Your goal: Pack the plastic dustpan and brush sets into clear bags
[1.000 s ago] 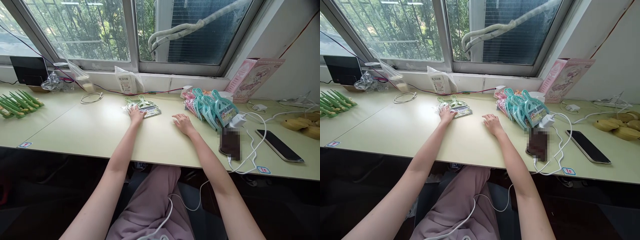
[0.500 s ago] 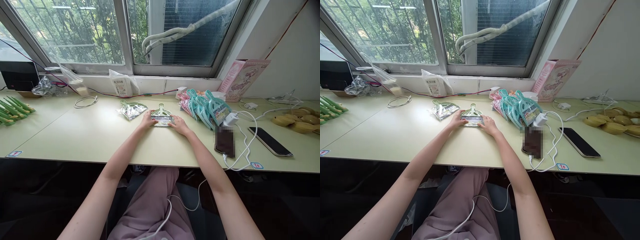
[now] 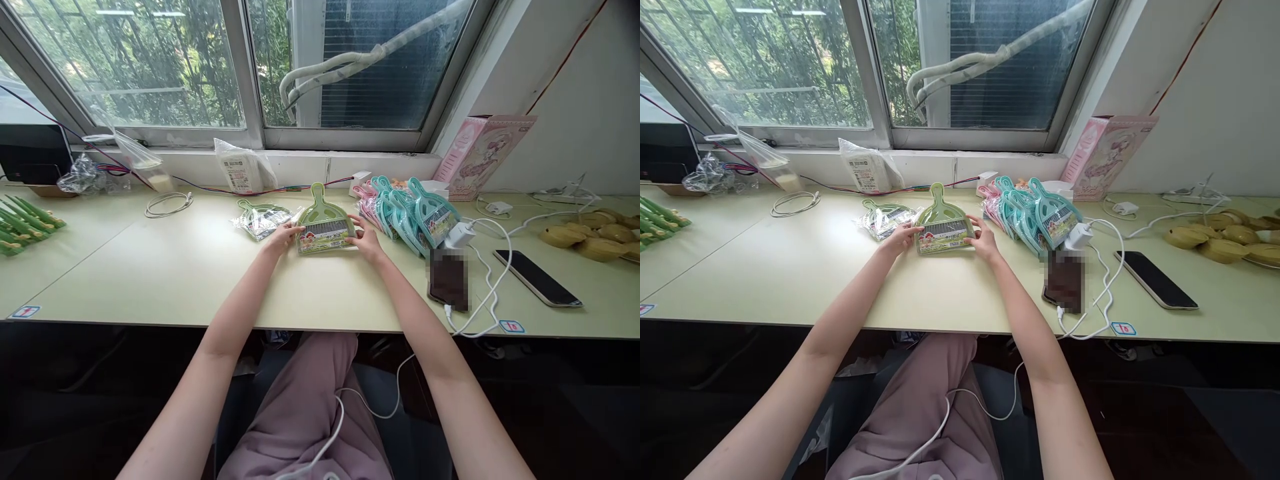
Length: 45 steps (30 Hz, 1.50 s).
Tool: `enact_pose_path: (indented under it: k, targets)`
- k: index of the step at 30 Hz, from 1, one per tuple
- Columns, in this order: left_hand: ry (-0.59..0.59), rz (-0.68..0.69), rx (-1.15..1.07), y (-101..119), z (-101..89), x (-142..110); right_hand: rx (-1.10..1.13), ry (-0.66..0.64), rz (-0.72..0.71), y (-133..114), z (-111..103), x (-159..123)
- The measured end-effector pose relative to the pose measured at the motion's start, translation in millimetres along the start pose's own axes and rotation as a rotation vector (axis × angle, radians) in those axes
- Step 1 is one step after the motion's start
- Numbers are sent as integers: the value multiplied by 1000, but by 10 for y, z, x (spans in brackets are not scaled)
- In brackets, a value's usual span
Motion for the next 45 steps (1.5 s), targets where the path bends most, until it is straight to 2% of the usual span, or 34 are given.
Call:
enact_pose_path:
  k: [2, 4, 7, 9, 13, 17, 25, 27, 30, 37, 40, 43, 45]
  targets:
    - [-134, -32, 2, -45, 143, -38, -150, 12, -76, -109, -3, -23]
    - [-202, -46, -15, -92, 252, -88, -406, 38, -165, -241, 22, -76]
    - [-221, -14, -65, -128, 367, -125, -763, 68, -296, -451, 117, -179]
    - [-203, 19, -101, -135, 405, -122, -865, 18, -360, -546, 220, -223]
    - [-198, 21, -131, -159, 467, -130, -840, -169, -355, -551, 411, -225]
    - [-159, 46, -166, -120, 477, -151, -813, -211, -304, -507, 475, -202]
    - [157, 10, -290, -149, 148, -51, -811, -245, -310, -517, 516, -211]
    - [160, 4, -312, -143, 131, -54, -760, -243, -293, -476, 518, -200]
    - [144, 20, -346, -111, 161, -82, -560, -215, -213, -354, 487, -155]
    - [91, 94, -431, -8, 289, -131, 198, -75, 184, 88, 409, -61]
    - [-29, 56, -352, -21, 418, -165, 378, 37, 239, 175, 353, -43]
    - [-227, 1, -231, -72, 617, -210, 405, 201, 275, 266, 179, -49]
    - [-271, -28, -165, -122, 654, -194, 371, 264, 303, 310, 69, -66]
Point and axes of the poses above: each hand's wrist, its own x-axis towards the middle knuckle, its own z-axis out of the palm, y = z × x, the point moved 10 cm from there along x, towards the middle knuckle, and after that the axes turned 1 degree about x, right-handed, at the moved point
